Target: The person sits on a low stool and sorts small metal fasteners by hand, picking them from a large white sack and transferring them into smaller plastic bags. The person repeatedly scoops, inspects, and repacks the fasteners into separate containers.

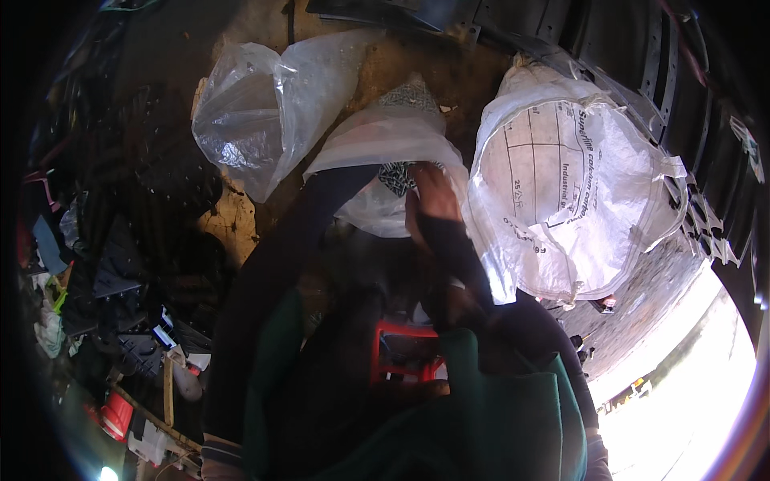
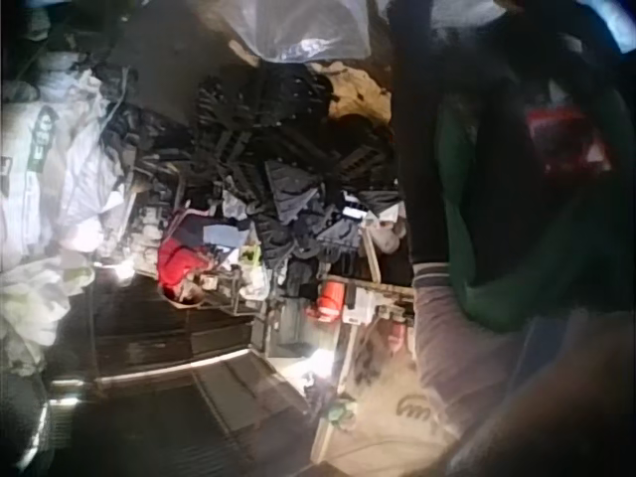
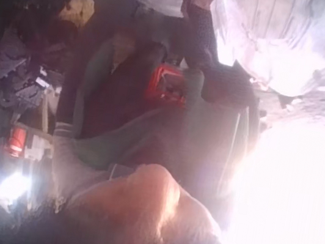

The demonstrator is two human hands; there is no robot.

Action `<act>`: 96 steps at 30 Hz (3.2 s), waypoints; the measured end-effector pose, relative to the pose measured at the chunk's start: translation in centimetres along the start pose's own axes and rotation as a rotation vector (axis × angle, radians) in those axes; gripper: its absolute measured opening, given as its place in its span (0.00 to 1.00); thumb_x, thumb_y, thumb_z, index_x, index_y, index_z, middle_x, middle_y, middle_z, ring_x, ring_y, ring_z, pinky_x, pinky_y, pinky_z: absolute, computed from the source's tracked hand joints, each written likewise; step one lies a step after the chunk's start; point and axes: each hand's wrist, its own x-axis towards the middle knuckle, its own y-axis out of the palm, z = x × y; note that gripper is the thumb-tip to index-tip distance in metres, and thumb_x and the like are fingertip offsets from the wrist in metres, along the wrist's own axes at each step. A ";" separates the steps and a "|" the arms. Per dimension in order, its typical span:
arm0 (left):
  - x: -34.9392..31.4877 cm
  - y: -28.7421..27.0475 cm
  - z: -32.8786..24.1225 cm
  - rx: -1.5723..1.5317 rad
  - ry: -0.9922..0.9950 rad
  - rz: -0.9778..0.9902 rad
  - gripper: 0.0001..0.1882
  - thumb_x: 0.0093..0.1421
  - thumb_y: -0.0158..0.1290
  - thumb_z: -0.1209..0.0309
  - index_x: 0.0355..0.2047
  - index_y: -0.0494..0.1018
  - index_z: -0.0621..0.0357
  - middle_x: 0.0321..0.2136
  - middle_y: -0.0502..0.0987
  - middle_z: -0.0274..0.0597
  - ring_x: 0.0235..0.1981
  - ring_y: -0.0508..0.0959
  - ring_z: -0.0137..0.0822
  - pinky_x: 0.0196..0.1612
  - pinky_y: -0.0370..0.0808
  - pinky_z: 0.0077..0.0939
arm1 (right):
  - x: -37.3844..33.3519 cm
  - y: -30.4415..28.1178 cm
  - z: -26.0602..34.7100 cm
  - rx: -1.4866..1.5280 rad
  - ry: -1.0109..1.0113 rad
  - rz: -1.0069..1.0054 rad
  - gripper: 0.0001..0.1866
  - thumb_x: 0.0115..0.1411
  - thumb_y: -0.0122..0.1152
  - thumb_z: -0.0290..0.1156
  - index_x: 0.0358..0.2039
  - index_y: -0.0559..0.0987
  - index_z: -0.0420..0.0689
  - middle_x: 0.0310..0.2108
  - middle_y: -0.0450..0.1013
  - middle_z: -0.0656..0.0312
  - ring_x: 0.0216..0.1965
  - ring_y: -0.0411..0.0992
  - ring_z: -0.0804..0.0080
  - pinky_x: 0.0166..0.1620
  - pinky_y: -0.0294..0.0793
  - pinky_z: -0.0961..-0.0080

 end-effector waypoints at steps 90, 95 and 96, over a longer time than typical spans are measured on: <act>-6.3 -4.7 -11.5 -0.983 -0.278 0.041 0.16 0.62 0.52 0.64 0.46 0.74 0.62 0.41 0.78 0.45 0.41 0.77 0.37 0.48 0.72 0.31 | 2.2 -33.5 8.6 0.254 0.566 -0.400 0.17 0.68 0.46 0.44 0.30 0.70 0.43 0.19 0.64 0.65 0.10 0.56 0.83 0.12 0.52 0.86; -5.8 -4.0 -9.2 -0.699 -0.282 -0.199 0.17 0.59 0.55 0.64 0.45 0.75 0.63 0.38 0.79 0.49 0.39 0.78 0.41 0.44 0.74 0.32 | 6.2 -27.7 -1.9 0.343 0.514 0.299 0.13 0.61 0.56 0.32 0.37 0.79 0.35 0.32 0.76 0.61 0.32 0.74 0.76 0.38 0.72 0.80; -5.8 -4.3 -8.9 -0.741 -0.469 -0.122 0.18 0.60 0.55 0.65 0.47 0.74 0.65 0.41 0.78 0.47 0.42 0.77 0.37 0.48 0.71 0.29 | 6.3 -25.6 -3.3 0.244 0.205 0.545 0.13 0.60 0.56 0.32 0.39 0.79 0.35 0.32 0.77 0.60 0.34 0.75 0.74 0.40 0.72 0.79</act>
